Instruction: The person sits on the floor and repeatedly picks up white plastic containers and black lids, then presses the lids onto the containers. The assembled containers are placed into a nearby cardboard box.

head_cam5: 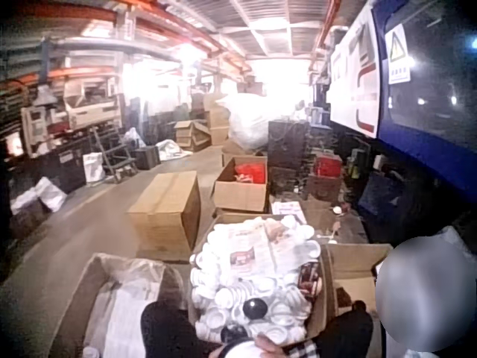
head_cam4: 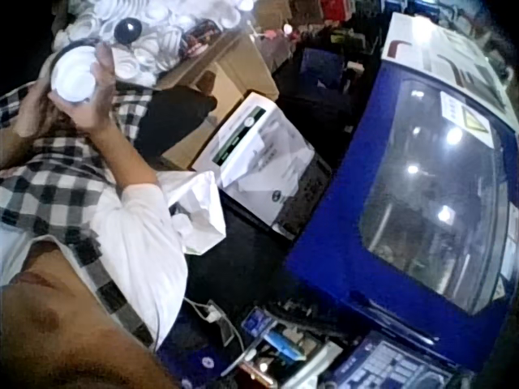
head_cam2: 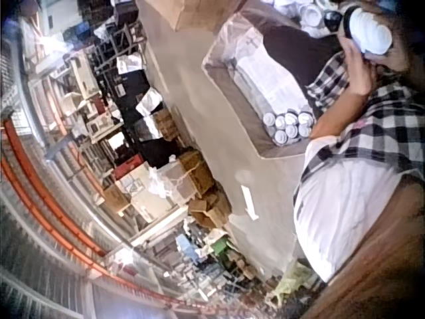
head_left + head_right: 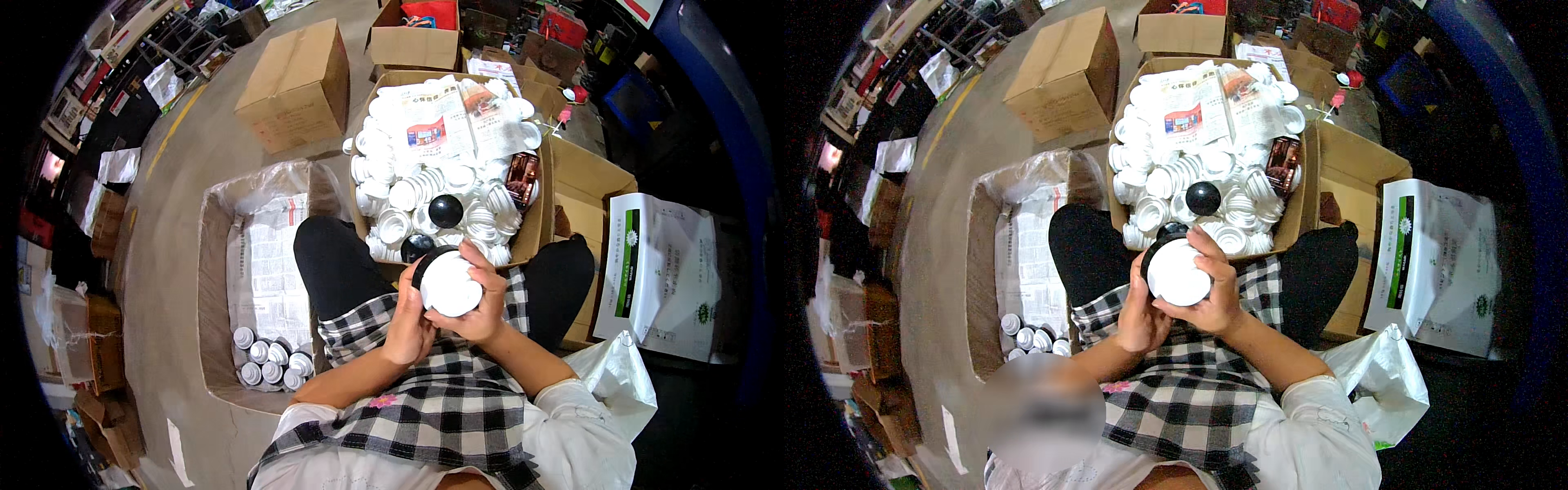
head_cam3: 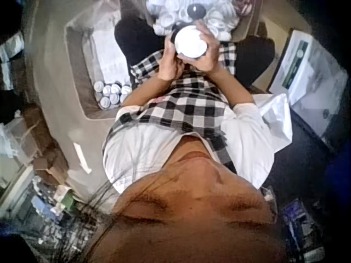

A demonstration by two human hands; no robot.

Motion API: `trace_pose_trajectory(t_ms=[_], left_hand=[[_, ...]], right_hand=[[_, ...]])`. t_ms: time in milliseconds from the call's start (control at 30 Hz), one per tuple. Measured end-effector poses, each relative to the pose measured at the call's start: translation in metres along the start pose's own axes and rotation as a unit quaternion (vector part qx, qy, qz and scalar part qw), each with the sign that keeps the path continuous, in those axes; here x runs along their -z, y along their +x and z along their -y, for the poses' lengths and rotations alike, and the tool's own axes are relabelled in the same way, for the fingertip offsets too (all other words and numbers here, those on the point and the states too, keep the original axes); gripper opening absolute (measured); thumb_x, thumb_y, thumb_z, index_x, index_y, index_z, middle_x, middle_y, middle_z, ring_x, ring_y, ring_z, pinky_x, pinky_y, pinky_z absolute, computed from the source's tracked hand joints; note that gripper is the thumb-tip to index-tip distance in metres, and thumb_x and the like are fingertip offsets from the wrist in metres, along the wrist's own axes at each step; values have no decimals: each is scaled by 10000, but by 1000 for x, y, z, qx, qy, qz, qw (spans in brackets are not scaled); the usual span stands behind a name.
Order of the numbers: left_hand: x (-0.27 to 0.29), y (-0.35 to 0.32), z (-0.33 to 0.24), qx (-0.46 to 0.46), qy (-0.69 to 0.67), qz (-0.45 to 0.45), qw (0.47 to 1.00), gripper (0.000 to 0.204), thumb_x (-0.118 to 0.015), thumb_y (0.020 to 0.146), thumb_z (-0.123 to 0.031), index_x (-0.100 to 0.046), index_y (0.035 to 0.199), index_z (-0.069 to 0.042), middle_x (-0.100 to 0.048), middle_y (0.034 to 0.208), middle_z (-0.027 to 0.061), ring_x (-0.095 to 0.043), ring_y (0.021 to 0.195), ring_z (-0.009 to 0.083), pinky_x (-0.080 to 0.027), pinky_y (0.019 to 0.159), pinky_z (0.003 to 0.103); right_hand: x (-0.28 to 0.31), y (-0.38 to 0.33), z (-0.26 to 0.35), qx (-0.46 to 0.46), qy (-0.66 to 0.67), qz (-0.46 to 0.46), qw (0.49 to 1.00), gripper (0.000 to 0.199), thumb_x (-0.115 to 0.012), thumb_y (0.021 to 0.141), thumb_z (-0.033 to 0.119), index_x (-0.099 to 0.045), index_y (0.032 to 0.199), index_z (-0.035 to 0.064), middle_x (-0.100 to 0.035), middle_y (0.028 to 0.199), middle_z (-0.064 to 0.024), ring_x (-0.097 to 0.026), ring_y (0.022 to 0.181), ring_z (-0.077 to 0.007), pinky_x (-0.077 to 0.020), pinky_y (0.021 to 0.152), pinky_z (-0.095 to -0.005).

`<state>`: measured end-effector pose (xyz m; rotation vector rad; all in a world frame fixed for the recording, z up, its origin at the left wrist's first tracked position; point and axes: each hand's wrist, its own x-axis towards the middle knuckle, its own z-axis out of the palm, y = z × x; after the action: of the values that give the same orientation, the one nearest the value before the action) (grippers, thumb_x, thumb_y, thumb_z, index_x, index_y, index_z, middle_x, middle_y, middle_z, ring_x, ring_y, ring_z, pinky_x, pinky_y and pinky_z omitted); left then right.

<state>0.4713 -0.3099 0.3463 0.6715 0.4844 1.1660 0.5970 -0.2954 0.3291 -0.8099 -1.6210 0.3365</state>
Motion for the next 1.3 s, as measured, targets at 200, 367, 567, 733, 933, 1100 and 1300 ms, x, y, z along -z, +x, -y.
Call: trace_pose_trajectory(t_ms=[200, 367, 567, 733, 933, 1100, 1300], left_hand=[[3, 8, -14, -50, 202, -2, 978, 517, -628, 813, -115, -340, 1233, -21, -478, 1145, 96, -460, 1064, 161, -367, 924, 302], [17, 12, 6, -63, 272, -2, 960, 551, -651, 762, -20, -362, 1230, -4, -481, 1131, 91, -474, 1040, 164, -374, 909, 294], [28, 5, 41, -163, 446, 22, 880, 528, -658, 750, -56, -387, 1195, 31, -458, 1106, 134, -468, 1025, 184, -374, 889, 300], [36, 6, 60, -159, 469, 9, 869, 473, -655, 762, -69, -408, 1150, 39, -531, 1006, 134, -535, 916, 179, -439, 787, 284], [43, 13, 59, -89, 414, -40, 905, 428, -687, 747, -105, -447, 1081, 13, -543, 978, 92, -529, 913, 162, -435, 799, 279], [94, 11, -11, -144, 311, -214, 915, 414, -671, 734, -12, -451, 1085, -21, -527, 983, 63, -508, 911, 146, -420, 817, 283], [226, -58, -126, -305, 176, -506, 788, 334, -625, 804, -83, -451, 1078, -3, -546, 1014, 98, -539, 904, 167, -441, 786, 286]], right_hand=[[1, -13, -16, 7, -5, 58, 998, 888, -759, 652, 358, -196, 1270, 58, -284, 1326, -268, -307, 1232, -405, -269, 999, -460], [2, -5, -10, -262, 256, -46, 929, 841, -285, 822, 667, -209, 1340, 9, -315, 1326, -168, -371, 1188, -270, -272, 1003, -375], [4, -19, -26, -532, 304, -147, 777, 635, -236, 896, 580, -540, 901, 22, -543, 766, -39, -518, 664, -114, -439, 630, -248], [5, -50, -53, -523, 244, -147, 803, 635, -253, 901, 565, -551, 828, 9, -551, 739, -42, -523, 661, -117, -435, 621, -246], [1, -55, -79, -573, 236, -68, 782, 683, -253, 888, 591, -550, 914, -23, -566, 826, -70, -531, 732, -143, -438, 685, -270], [-13, -22, -127, -589, 208, 75, 777, 518, -433, 869, 523, -515, 1085, 59, -567, 908, -61, -511, 822, -131, -406, 716, -261], [-53, -43, -220, -382, -94, 223, 892, 419, -642, 745, 129, -514, 1140, 72, -596, 934, -127, -578, 823, -221, -458, 736, -307]])
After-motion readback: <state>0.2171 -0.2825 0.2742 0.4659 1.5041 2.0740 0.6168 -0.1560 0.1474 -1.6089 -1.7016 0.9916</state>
